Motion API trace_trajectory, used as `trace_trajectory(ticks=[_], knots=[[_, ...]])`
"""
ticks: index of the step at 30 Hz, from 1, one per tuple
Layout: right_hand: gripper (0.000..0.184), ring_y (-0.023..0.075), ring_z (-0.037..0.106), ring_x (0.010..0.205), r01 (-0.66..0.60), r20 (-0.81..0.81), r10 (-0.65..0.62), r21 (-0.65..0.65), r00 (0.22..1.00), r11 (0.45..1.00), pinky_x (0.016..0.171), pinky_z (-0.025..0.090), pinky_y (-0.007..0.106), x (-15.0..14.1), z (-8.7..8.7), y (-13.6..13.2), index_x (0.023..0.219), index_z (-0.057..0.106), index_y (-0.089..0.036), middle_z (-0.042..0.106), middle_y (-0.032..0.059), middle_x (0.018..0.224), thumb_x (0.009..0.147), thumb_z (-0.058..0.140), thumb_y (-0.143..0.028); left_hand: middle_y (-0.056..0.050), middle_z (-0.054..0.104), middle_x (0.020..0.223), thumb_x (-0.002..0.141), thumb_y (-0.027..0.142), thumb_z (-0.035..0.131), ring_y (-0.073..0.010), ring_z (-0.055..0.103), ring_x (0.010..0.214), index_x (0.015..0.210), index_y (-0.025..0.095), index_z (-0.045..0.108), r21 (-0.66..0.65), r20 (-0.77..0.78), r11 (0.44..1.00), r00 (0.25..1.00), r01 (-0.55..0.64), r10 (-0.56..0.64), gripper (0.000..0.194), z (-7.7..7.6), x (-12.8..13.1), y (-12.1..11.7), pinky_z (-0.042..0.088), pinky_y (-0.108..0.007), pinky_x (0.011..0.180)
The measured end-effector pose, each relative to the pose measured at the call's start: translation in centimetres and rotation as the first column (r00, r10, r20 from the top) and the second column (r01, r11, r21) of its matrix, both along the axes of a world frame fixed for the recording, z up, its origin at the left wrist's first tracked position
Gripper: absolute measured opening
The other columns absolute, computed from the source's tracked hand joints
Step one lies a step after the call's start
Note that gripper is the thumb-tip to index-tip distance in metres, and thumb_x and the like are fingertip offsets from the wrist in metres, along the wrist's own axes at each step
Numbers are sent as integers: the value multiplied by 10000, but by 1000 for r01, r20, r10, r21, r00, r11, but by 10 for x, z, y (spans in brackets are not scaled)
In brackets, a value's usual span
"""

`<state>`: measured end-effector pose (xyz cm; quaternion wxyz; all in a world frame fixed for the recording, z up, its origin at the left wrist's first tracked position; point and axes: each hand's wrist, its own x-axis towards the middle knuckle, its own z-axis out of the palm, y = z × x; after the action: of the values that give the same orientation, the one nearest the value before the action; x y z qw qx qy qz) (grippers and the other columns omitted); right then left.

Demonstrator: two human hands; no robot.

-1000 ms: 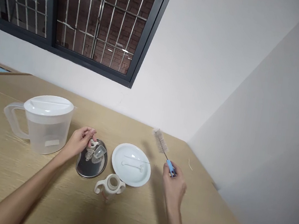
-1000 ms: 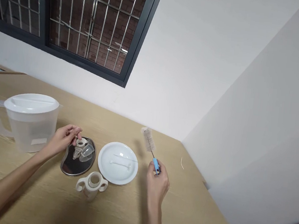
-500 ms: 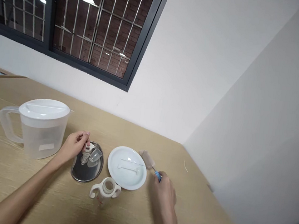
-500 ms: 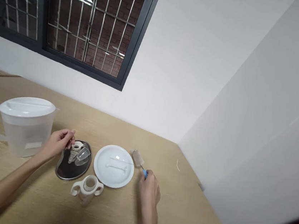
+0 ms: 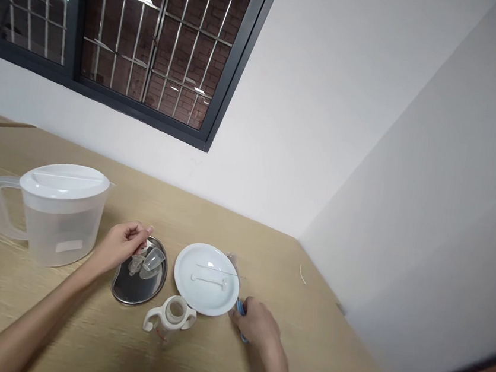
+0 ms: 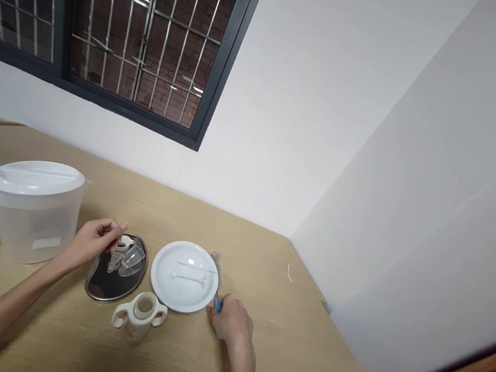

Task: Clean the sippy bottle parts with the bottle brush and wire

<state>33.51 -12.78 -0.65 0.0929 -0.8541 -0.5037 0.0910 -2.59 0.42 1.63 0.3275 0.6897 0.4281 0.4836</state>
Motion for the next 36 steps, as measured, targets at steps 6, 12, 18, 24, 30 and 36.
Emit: trace_trajectory(ticks=[6, 12, 18, 24, 30, 36], knots=[[297, 203, 610, 639, 43, -91, -32, 132, 995, 990, 538, 310, 272, 13, -2, -3, 698, 641, -217, 706, 55, 754, 650, 700, -504, -10, 637, 663, 709, 514, 736, -138, 577, 595, 775, 162, 624, 55, 12, 998, 1000, -27, 26, 375, -7, 0, 6, 437, -223, 548], [341, 199, 607, 607, 115, -229, -17, 422, 973, 899, 554, 363, 274, 24, -5, 3, 672, 642, -213, 685, 54, 652, 779, 570, -529, -48, 714, 707, 669, 531, 763, -179, 645, 652, 759, 164, 688, -21, 3, 1000, 1000, -10, 11, 385, -2, -1, 3, 476, -245, 581], [511, 250, 643, 953, 108, -210, 20, 581, 978, 806, 831, 460, 330, 14, -15, 23, 1223, 617, -139, 698, 139, 1072, 884, 384, -441, -47, 736, 691, 743, 563, 669, -201, 677, 634, 895, 162, 716, -145, 47, 989, 998, 40, -34, 432, 3, 2, -1, 515, -268, 589], [441, 272, 628, 1006, 36, -202, 118, 628, 972, 777, 882, 452, 339, 13, -27, 28, 1046, 707, -142, 708, 142, 1063, 862, 413, -415, 36, 578, 496, 882, 614, 456, -148, 519, 419, 916, 176, 647, -51, -40, 998, 998, -45, 43, 479, 7, 0, -5, 393, -240, 449], [370, 229, 625, 855, 17, -226, 163, 630, 960, 777, 743, 436, 283, 7, -22, 25, 870, 673, -179, 717, 89, 891, 883, 435, -462, 43, 468, 430, 931, 588, 368, -139, 480, 454, 607, 201, 468, -1, -96, 992, 987, -127, 126, 514, 9, -1, -6, 354, -238, 495], [361, 207, 590, 736, 146, -305, 78, 646, 949, 749, 672, 418, 277, 10, -13, 23, 838, 587, -197, 676, 57, 786, 880, 397, -501, 53, 404, 482, 847, 586, 541, -112, 412, 490, 554, 205, 373, 80, -46, 981, 982, -178, 182, 509, 7, -1, -7, 314, -235, 493]])
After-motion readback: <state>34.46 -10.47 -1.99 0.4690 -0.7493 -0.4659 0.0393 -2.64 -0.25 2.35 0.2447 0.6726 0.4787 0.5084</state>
